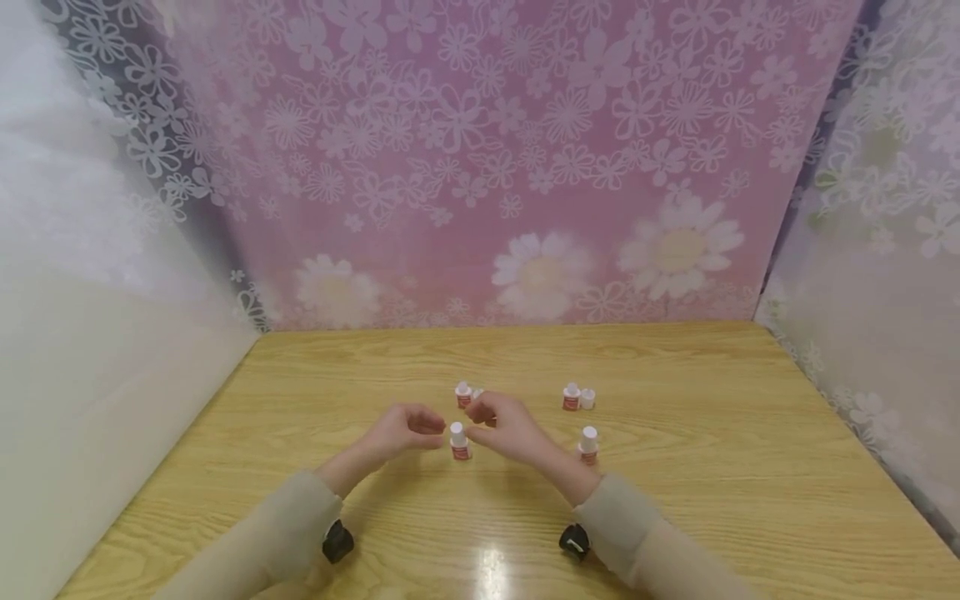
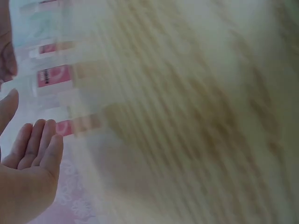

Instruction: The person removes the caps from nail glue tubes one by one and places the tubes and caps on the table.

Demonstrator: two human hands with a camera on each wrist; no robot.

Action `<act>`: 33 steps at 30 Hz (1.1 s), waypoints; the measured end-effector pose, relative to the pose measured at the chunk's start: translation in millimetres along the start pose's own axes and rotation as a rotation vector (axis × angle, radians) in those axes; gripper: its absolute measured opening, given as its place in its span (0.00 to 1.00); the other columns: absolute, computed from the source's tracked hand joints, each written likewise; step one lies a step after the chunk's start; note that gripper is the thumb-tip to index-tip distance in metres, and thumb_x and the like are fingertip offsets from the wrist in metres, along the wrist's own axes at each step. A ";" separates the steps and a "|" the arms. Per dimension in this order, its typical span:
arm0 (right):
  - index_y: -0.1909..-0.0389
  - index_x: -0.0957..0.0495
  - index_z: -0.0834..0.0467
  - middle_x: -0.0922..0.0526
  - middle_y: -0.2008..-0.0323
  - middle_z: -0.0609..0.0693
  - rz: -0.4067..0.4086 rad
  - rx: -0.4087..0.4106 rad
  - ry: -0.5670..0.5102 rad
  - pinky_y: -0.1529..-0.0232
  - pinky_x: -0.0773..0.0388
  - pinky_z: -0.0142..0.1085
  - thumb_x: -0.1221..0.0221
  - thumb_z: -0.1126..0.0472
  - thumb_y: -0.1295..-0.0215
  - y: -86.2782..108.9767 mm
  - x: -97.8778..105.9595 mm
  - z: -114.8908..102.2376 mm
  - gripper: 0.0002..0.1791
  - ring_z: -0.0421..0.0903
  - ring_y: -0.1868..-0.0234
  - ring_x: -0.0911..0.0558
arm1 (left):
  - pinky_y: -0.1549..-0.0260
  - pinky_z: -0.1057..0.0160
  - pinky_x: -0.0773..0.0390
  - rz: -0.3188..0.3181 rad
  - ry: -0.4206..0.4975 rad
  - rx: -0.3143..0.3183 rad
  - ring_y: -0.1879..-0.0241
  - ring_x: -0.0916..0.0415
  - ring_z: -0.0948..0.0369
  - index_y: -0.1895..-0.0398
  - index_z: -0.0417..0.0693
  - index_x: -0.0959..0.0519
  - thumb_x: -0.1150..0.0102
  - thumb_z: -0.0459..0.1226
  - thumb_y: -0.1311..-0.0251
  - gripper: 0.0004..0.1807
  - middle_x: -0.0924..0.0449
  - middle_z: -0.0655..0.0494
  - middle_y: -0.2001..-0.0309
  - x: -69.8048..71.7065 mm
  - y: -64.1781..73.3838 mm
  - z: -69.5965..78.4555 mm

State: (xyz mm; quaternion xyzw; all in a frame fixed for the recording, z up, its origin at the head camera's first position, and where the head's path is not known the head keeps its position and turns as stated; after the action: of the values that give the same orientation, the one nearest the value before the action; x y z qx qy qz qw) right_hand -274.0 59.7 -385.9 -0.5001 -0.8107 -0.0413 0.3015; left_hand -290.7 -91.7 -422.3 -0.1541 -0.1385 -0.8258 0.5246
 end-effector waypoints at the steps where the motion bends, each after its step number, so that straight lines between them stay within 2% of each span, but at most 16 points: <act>1: 0.63 0.26 0.66 0.23 0.65 0.59 -0.004 0.001 -0.001 0.58 0.28 0.43 0.40 0.64 0.45 -1.0 -1.7 -0.1 0.11 0.53 0.60 0.24 | 0.62 0.61 0.26 0.001 0.008 0.011 0.61 0.25 0.55 0.59 0.31 0.25 0.37 0.32 0.51 0.17 0.23 0.40 0.60 -0.6 -0.2 -2.4; 5: 0.63 0.26 0.66 0.23 0.66 0.56 -0.003 -0.008 -0.006 0.57 0.28 0.44 0.39 0.65 0.46 -4.3 -6.5 -0.2 0.11 0.54 0.61 0.24 | 0.61 0.61 0.27 0.004 0.028 0.028 0.61 0.25 0.55 0.58 0.31 0.25 0.36 0.31 0.53 0.18 0.23 0.42 0.60 -3.4 -1.4 -6.8; 10: 0.63 0.26 0.67 0.23 0.65 0.57 -0.004 -0.025 0.007 0.58 0.28 0.43 0.38 0.65 0.47 -9.0 -11.8 4.6 0.13 0.52 0.61 0.25 | 0.62 0.62 0.27 -0.022 -0.022 0.033 0.61 0.25 0.55 0.60 0.32 0.24 0.34 0.29 0.56 0.17 0.22 0.46 0.62 -11.0 -4.0 -10.8; 14: 0.63 0.26 0.67 0.23 0.67 0.54 -0.013 -0.027 0.008 0.59 0.27 0.43 0.38 0.66 0.48 -11.3 -15.5 6.7 0.13 0.51 0.61 0.24 | 0.63 0.63 0.26 -0.038 -0.033 0.029 0.63 0.24 0.57 0.62 0.33 0.24 0.34 0.27 0.57 0.15 0.21 0.48 0.65 -17.0 -7.8 -13.7; 20: 0.66 0.26 0.64 0.23 0.70 0.49 -0.036 -0.001 0.013 0.61 0.27 0.42 0.38 0.68 0.50 -14.1 -19.1 3.1 0.10 0.48 0.64 0.24 | 0.66 0.63 0.26 -0.047 0.013 0.022 0.65 0.24 0.59 0.64 0.35 0.23 0.35 0.27 0.57 0.13 0.20 0.50 0.67 -21.5 -12.2 -10.4; 24: 0.70 0.26 0.61 0.24 0.72 0.47 -0.048 -0.003 0.020 0.63 0.27 0.39 0.37 0.68 0.50 -15.2 -20.6 3.6 0.07 0.45 0.66 0.24 | 0.66 0.64 0.26 -0.058 0.013 0.005 0.66 0.23 0.59 0.66 0.34 0.22 0.35 0.26 0.57 0.12 0.20 0.48 0.68 -24.3 -13.6 -7.5; 27: 0.72 0.26 0.60 0.24 0.73 0.46 -0.054 -0.004 0.031 0.64 0.27 0.37 0.36 0.67 0.51 -15.5 -21.5 5.5 0.07 0.43 0.67 0.24 | 0.67 0.65 0.26 -0.065 0.022 -0.004 0.67 0.23 0.59 0.67 0.33 0.22 0.36 0.24 0.57 0.11 0.20 0.46 0.69 -25.7 -12.2 -3.9; 31: 0.73 0.26 0.58 0.24 0.73 0.44 -0.059 -0.006 0.050 0.66 0.27 0.34 0.35 0.66 0.51 -16.0 -22.6 8.6 0.08 0.42 0.68 0.23 | 0.69 0.65 0.26 -0.082 0.069 -0.014 0.68 0.22 0.57 0.69 0.30 0.23 0.38 0.21 0.58 0.10 0.20 0.42 0.71 -27.5 -5.8 8.0; 33: 0.73 0.26 0.58 0.24 0.73 0.44 -0.055 -0.009 0.053 0.67 0.27 0.33 0.35 0.66 0.52 -16.2 -22.9 9.3 0.09 0.42 0.68 0.23 | 0.70 0.64 0.25 -0.093 0.100 -0.029 0.69 0.22 0.56 0.69 0.28 0.24 0.39 0.19 0.58 0.10 0.20 0.42 0.71 -29.1 -6.8 6.5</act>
State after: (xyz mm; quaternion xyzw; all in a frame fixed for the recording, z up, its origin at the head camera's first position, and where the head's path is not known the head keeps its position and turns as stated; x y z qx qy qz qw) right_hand -284.4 37.1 -401.8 -0.4775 -0.8158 -0.0666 0.3194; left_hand -284.4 -62.5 -428.5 -0.1137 -0.1072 -0.8579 0.4895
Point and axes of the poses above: each hand's wrist, its own y-axis away from the middle knuckle, its own x-axis out of the back of the hand, z = x × y, the point moved 7 cm from there along -y, towards the middle knuckle
